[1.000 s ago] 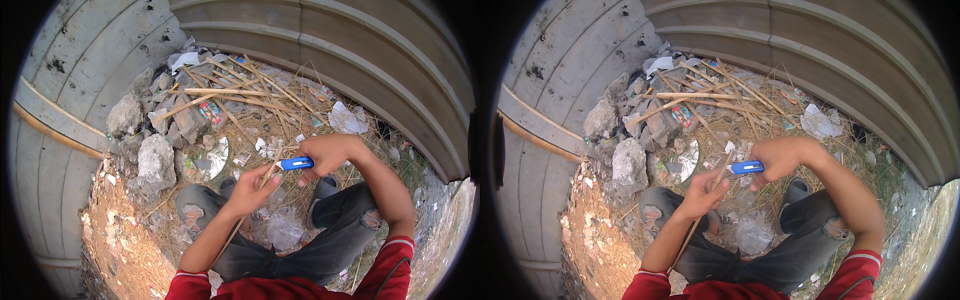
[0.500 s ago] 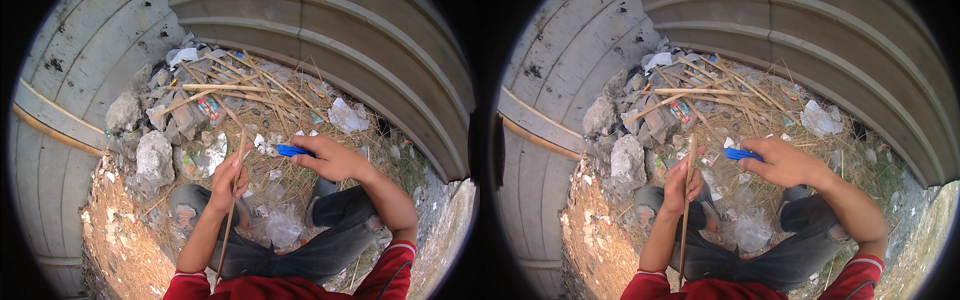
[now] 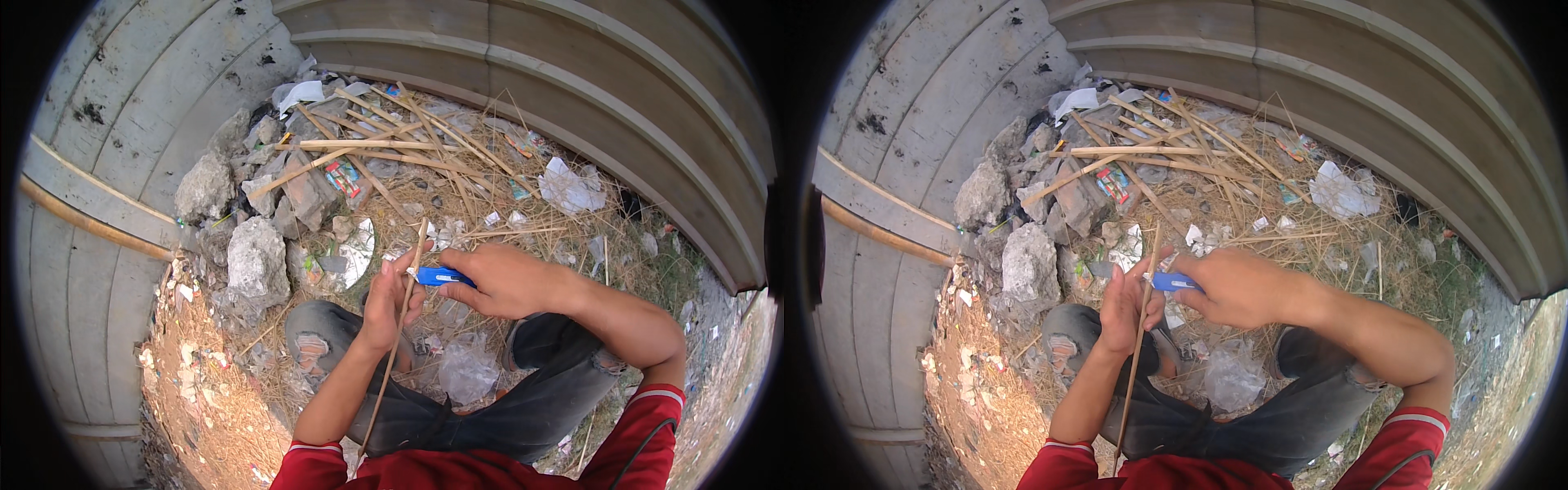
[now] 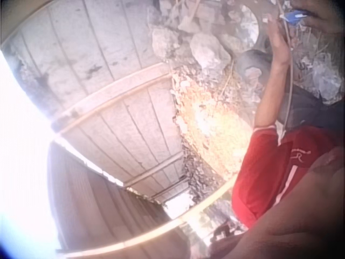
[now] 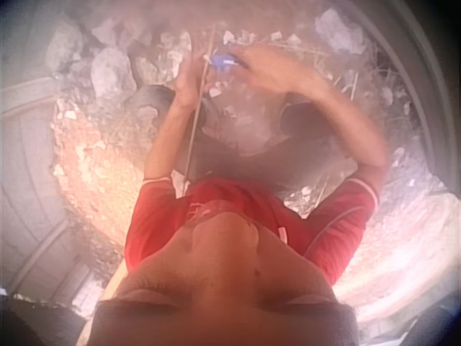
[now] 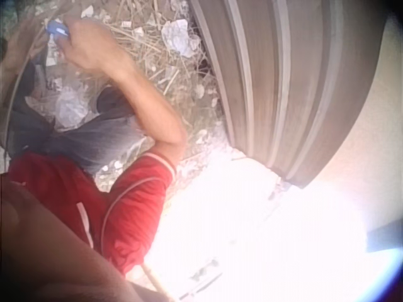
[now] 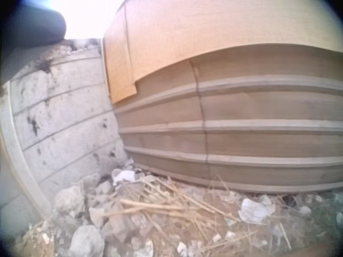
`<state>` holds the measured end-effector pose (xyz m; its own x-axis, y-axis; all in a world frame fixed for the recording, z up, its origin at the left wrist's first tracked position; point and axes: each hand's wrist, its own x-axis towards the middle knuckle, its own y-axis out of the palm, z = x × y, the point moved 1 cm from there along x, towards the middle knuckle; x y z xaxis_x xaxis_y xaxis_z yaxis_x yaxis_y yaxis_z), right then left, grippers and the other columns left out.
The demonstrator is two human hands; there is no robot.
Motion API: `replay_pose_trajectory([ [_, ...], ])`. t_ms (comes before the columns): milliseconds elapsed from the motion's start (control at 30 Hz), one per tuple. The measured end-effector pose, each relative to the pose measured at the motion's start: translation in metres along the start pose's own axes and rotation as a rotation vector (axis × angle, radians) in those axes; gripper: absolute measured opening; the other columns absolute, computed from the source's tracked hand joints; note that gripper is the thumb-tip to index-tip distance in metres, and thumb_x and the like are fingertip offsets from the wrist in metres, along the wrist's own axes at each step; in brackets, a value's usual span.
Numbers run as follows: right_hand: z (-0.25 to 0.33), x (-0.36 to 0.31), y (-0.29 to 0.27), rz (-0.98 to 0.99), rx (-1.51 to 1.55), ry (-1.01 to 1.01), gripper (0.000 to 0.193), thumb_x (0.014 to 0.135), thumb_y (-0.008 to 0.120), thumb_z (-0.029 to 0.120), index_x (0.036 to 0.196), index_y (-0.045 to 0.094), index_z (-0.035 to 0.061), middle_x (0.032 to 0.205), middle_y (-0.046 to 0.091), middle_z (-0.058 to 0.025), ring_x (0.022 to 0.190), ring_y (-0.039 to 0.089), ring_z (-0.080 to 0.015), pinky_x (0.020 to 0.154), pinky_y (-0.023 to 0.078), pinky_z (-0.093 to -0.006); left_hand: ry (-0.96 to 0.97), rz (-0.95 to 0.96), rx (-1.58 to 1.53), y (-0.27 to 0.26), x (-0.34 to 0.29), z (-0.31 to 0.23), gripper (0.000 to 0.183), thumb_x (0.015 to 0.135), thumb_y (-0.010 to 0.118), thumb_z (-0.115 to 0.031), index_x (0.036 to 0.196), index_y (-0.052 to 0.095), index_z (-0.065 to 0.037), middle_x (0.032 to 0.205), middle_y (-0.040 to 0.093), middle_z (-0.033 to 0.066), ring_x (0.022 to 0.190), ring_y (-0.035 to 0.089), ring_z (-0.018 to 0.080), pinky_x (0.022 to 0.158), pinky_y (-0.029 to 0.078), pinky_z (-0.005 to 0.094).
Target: The person sits on the ground inside a concrete structure and uses a knife to shave thin strips from bamboo sticks. They repeatedly hold the bamboo and scrape the blade along its length to remove the outer layer, creating fine shavings.
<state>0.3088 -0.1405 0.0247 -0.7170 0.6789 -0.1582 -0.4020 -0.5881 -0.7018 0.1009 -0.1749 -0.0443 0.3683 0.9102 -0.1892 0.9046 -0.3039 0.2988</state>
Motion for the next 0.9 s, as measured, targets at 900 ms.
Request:
replay_pose_trajectory([
  [900, -0.016, 0.003, -0.017, -0.266, 0.014, 0.104, 0.028, 0.095, 0.064, 0.024, 0.105, 0.061, -0.0017, 0.086, 0.066, -0.0247, 0.085, 0.064, -0.0461, 0.074, 0.048, -0.0521, 0.162, -0.188, 0.421, 0.012, -0.002, 0.014, 0.058, 0.101, 0.061, -0.021, 0.149, 0.040, 0.003, 0.072, 0.051, -0.0055, 0.060, 0.042, 0.0016, 0.051, 0.032, 0.0205],
])
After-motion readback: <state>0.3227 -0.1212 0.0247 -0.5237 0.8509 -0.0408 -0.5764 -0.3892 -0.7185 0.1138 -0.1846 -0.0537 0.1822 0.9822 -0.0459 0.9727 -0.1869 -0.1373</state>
